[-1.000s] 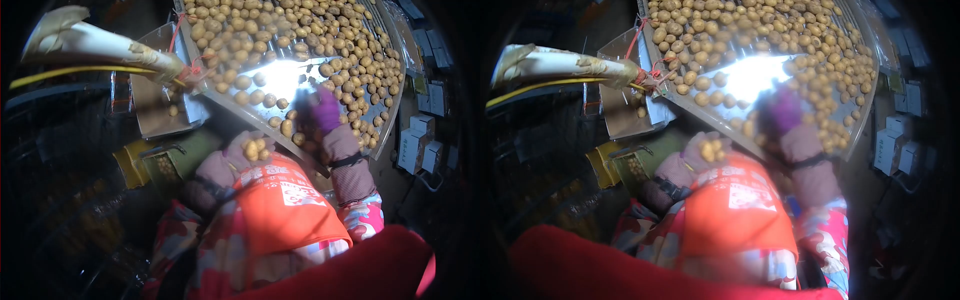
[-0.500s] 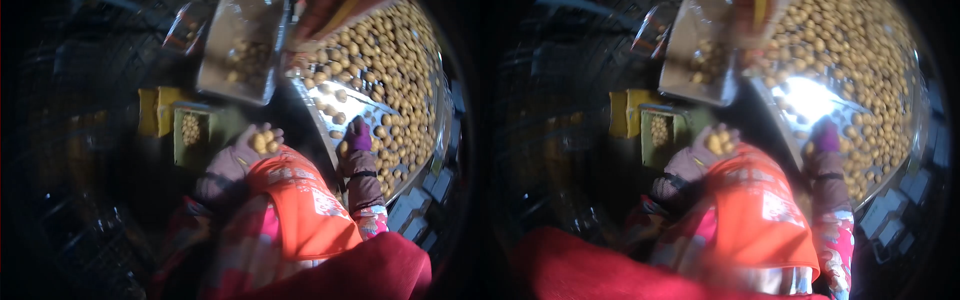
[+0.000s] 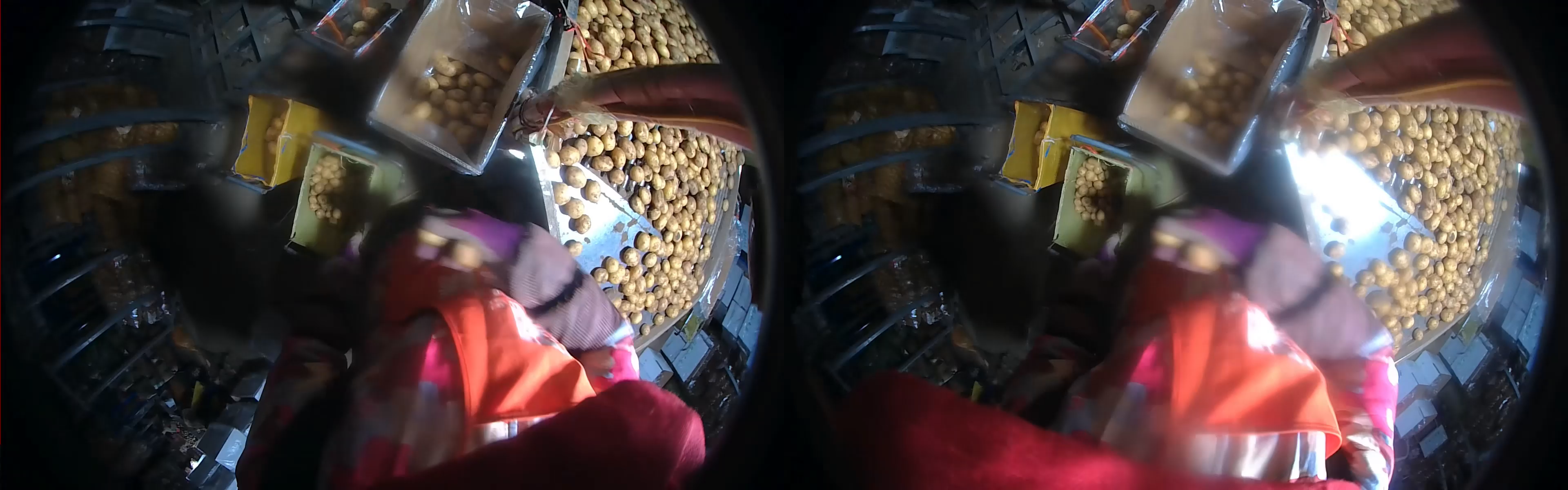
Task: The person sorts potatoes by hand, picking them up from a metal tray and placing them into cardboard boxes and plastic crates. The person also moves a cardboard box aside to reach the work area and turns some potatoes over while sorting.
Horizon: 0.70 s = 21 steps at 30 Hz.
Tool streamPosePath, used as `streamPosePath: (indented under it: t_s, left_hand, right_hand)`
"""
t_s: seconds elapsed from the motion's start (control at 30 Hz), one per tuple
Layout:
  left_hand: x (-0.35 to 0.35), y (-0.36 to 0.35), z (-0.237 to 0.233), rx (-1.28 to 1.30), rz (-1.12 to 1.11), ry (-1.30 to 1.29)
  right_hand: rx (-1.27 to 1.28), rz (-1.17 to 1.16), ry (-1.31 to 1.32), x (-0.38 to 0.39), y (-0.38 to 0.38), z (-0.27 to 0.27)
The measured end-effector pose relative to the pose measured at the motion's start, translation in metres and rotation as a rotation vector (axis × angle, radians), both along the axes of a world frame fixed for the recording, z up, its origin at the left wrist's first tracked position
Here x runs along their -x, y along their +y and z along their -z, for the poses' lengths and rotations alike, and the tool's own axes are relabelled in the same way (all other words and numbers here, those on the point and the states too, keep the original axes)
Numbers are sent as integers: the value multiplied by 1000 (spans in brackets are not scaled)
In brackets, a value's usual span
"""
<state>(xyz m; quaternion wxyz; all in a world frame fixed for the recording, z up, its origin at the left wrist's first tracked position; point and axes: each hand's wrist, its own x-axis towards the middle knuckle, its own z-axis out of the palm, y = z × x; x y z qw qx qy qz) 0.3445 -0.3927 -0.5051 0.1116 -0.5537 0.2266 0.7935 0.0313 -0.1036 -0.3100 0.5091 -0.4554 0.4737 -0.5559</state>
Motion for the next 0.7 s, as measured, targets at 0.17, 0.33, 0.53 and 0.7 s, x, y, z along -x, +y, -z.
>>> streamPosePath:
  t_s: [0.17,0.33,0.53,0.7]
  left_hand:
    - [22,-15,25,-94,265,259]
    - [162,59,-41,314,454,178]
    - [316,252,-156,887,1206,1100]
    - [319,452,-123,1088,1888,1951]
  right_hand:
    - [-452,458,-422,-36,-45,16]
    - [-541,849,471,-73,121,29]
    - [-907,1117,494,-153,241,7]
    - [-944,1545,203,-221,273,43]
